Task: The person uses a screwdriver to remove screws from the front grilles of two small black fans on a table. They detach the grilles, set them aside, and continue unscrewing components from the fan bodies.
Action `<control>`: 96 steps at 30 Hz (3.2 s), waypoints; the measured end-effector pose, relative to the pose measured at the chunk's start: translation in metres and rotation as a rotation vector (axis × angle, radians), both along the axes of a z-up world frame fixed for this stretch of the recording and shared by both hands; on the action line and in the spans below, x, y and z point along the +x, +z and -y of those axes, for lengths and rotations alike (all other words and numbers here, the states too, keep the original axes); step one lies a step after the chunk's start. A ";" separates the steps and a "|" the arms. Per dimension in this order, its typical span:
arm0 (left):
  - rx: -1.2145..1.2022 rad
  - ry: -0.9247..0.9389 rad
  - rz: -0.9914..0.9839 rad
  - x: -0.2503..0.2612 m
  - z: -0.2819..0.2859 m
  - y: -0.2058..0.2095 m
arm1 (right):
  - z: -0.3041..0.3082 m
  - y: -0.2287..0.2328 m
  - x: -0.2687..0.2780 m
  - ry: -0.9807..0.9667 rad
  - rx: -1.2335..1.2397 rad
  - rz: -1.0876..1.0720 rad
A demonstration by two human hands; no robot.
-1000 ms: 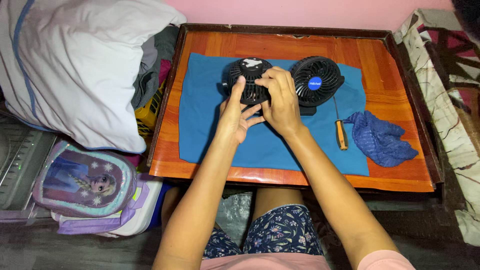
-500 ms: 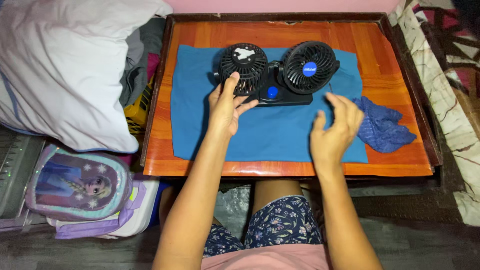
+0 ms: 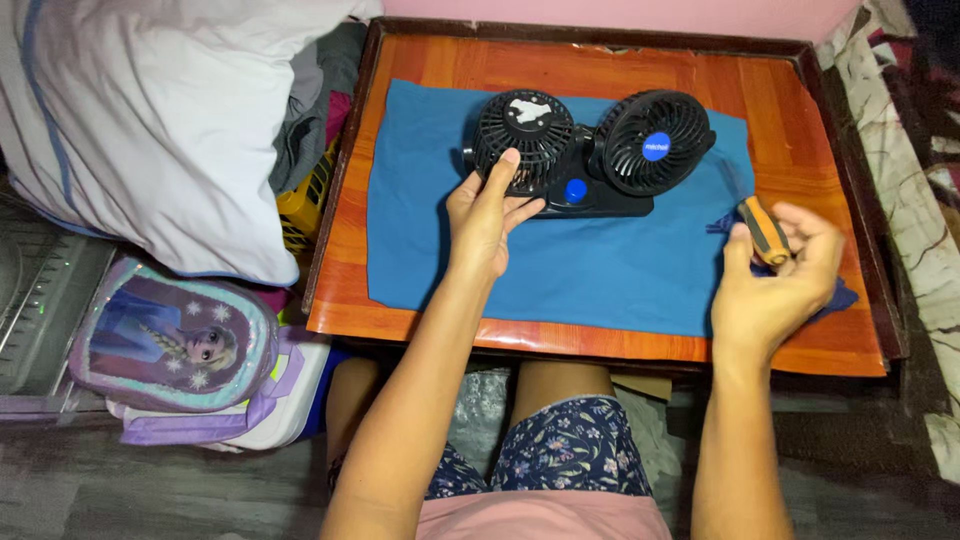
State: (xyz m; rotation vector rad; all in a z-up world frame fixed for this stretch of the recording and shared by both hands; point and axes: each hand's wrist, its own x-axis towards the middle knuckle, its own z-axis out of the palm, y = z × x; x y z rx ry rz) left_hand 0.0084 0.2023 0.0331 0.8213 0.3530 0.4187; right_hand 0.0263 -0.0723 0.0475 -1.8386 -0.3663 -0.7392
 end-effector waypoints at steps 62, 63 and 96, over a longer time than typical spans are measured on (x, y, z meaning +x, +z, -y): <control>0.116 0.065 -0.057 -0.012 0.008 0.000 | -0.131 0.087 -0.017 0.464 0.039 0.251; 0.112 0.064 -0.055 -0.012 0.008 0.000 | -0.129 0.088 -0.019 0.528 0.063 0.243; 0.093 0.055 -0.072 -0.013 0.007 -0.005 | -0.134 0.081 -0.030 0.567 0.049 0.291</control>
